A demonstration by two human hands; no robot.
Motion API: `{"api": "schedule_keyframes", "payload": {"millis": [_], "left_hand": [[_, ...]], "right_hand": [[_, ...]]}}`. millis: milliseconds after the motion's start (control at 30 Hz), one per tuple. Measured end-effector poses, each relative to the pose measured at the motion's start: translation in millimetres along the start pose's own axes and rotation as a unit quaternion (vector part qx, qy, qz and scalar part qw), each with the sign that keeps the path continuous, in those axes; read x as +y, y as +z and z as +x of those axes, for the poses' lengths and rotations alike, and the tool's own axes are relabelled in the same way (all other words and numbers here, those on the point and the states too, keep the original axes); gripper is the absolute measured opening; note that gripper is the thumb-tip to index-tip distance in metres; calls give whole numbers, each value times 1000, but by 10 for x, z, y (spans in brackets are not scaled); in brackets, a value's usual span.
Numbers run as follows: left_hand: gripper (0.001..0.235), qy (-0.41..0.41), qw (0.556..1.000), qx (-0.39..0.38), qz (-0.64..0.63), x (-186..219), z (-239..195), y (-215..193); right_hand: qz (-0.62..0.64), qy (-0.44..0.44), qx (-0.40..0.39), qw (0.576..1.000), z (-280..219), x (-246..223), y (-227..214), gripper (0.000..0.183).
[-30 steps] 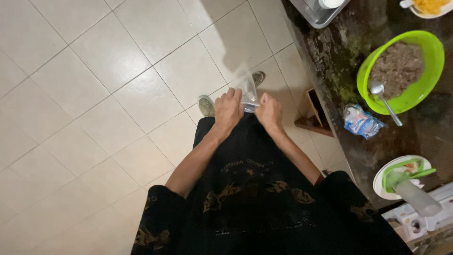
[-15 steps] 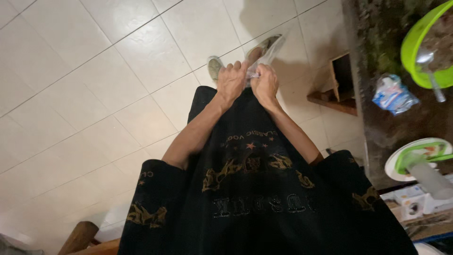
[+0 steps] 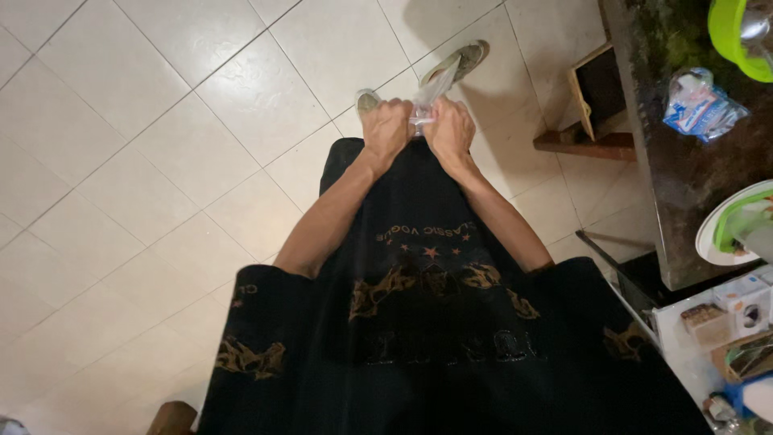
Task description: The person prepares portions of cooked ground meat by scooping the meat from a large bowl into a small paper cup using a spoon and then transferring the meat from the cup into individual clear plastic bags.
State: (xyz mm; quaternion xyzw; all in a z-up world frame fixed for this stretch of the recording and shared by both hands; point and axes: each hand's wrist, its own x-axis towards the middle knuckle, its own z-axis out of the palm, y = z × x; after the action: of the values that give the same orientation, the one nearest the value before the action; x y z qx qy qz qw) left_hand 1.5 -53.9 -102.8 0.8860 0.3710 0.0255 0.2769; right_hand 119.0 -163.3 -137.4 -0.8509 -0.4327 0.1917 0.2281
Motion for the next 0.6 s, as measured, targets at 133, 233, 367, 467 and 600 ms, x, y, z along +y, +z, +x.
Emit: {"api": "schedule_keyframes", "payload": {"millis": [133, 233, 367, 467, 600], "left_hand": [[14, -95, 991, -51, -74, -7, 40, 61], [29, -211, 967, -48, -133, 17, 169, 76], [23, -258, 955, -3, -143, -51, 177, 52], [29, -244, 956, 23, -162, -102, 296, 49], [39, -288, 941, -35, -174, -59, 504, 43]], "right_hand": [[-28, 76, -62, 995, -9, 32, -57, 23], [48, 111, -20, 992, 156, -70, -158, 22], [32, 162, -48, 985, 272, -157, -269, 7], [33, 170, -64, 983, 311, -48, -271, 6], [36, 202, -77, 976, 407, 187, -339, 28]]}}
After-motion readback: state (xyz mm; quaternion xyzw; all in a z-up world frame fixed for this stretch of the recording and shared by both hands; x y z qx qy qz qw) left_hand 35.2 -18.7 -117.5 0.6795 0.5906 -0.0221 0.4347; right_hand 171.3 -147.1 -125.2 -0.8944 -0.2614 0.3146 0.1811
